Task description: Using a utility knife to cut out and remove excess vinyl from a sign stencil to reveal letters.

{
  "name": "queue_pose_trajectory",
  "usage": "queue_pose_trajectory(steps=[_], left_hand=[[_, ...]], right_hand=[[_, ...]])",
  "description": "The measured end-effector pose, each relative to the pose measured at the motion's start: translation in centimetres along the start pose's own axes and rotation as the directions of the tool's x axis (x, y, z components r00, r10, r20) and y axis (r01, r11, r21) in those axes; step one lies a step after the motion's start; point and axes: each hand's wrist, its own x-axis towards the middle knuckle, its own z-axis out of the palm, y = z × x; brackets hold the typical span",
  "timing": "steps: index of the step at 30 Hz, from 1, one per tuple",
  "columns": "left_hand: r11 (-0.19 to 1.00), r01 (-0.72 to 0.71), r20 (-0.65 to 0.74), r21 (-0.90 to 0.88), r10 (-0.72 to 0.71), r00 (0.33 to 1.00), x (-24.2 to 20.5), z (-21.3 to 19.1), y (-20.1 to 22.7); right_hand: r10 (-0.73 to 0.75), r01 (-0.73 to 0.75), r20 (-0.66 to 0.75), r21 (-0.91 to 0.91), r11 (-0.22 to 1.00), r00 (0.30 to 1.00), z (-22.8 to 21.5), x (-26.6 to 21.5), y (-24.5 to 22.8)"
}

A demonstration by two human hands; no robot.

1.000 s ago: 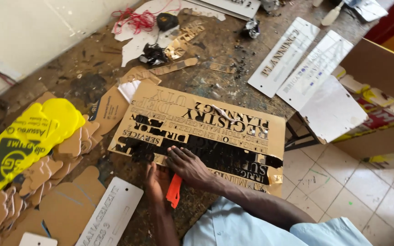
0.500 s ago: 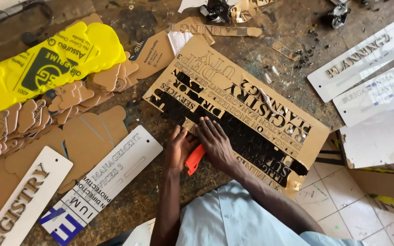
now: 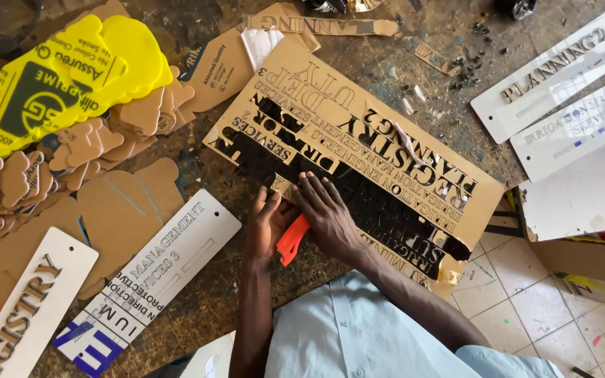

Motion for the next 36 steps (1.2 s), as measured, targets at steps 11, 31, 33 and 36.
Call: queue_pose_trajectory(steps=[11, 31, 33, 36], left_hand=[[0.999, -0.004, -0.083, 0.049, 0.008, 0.997, 1.5, -2.2, -0.4], [0.996, -0.005, -0.097, 0.086, 0.014, 0.995, 0.7, 1.6, 0.5], [0.998, 0.003, -0.119, 0.067, 0.005, 0.993, 0.9, 1.2, 0.1], [0.995, -0.024, -0.137, 0.094, 0.036, 0.990, 0.9, 1.2, -0.5]], right_hand=[[-0.003, -0.003, 0.046, 0.128, 0.992, 0.999, -0.1, -0.4, 2.2], [0.056, -0.029, -0.034, 0.536, 0.843, 0.998, -5.1, 1.1, 5.0], [0.199, -0.133, -0.032, 0.637, 0.759, 0.980, -5.8, 1.0, 5.3], [0.432, -0.326, -0.007, 0.644, 0.692, 0.902, -6.2, 0.5, 9.1]])
